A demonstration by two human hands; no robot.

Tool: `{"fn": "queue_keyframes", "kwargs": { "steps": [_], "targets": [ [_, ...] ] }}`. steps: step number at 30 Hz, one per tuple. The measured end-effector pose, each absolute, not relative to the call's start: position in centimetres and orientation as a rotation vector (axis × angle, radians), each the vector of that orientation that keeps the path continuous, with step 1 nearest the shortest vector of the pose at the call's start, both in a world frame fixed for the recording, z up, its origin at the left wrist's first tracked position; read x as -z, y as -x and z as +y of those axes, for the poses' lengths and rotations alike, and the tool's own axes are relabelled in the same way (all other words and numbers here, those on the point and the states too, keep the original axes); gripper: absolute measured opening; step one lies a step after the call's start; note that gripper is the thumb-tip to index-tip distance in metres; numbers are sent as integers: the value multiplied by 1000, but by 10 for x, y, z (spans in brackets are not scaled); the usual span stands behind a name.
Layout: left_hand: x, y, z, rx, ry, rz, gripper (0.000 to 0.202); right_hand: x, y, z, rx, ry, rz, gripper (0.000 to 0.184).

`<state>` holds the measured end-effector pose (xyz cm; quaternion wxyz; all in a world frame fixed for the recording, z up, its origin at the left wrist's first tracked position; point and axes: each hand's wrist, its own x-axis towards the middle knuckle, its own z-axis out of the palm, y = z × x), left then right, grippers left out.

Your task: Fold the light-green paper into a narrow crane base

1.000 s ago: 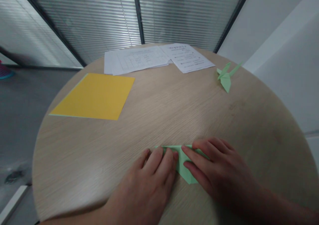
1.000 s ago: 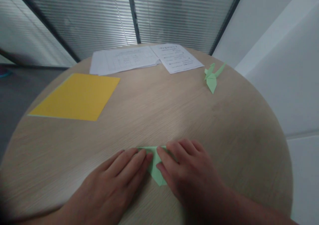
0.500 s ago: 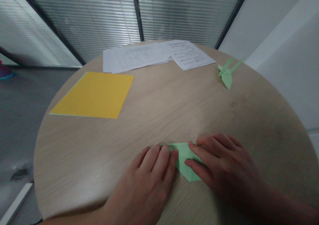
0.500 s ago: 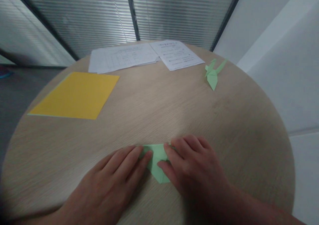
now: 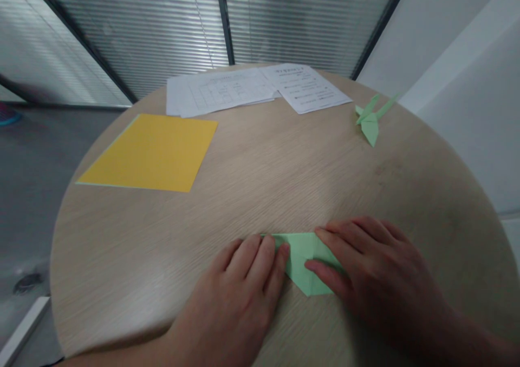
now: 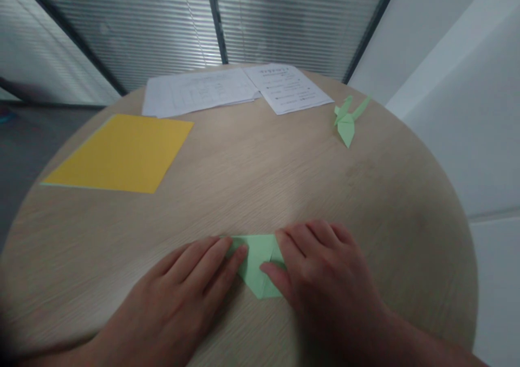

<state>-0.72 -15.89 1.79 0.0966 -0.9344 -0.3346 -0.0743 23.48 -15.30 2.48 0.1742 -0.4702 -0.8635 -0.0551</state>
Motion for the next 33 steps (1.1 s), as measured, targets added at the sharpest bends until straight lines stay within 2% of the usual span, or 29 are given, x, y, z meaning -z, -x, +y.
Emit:
{"fn": "queue_keyframes", "kwargs": {
  "steps": [8, 22, 27, 30, 33],
  "targets": [
    [-21, 4, -159, 197, 2778, -992, 38, -11, -227, -152, -49, 1064, -2496, 23],
    [-24, 21, -169, 250, 2511, -1245, 33, -6, -223, -157, 141, 1092, -2479, 29],
    [-26, 24, -180, 375, 2658, -1071, 34, -5, -226, -158, 134, 1072, -2495, 30],
    [-22, 17, -182, 326, 2837, -905, 38, -4, -226, -159, 135, 1076, -2507, 31],
    [-15, 10, -175, 407, 2833, -970, 48, -3, -226, -159, 159, 1083, -2511, 32]
  ]
}}
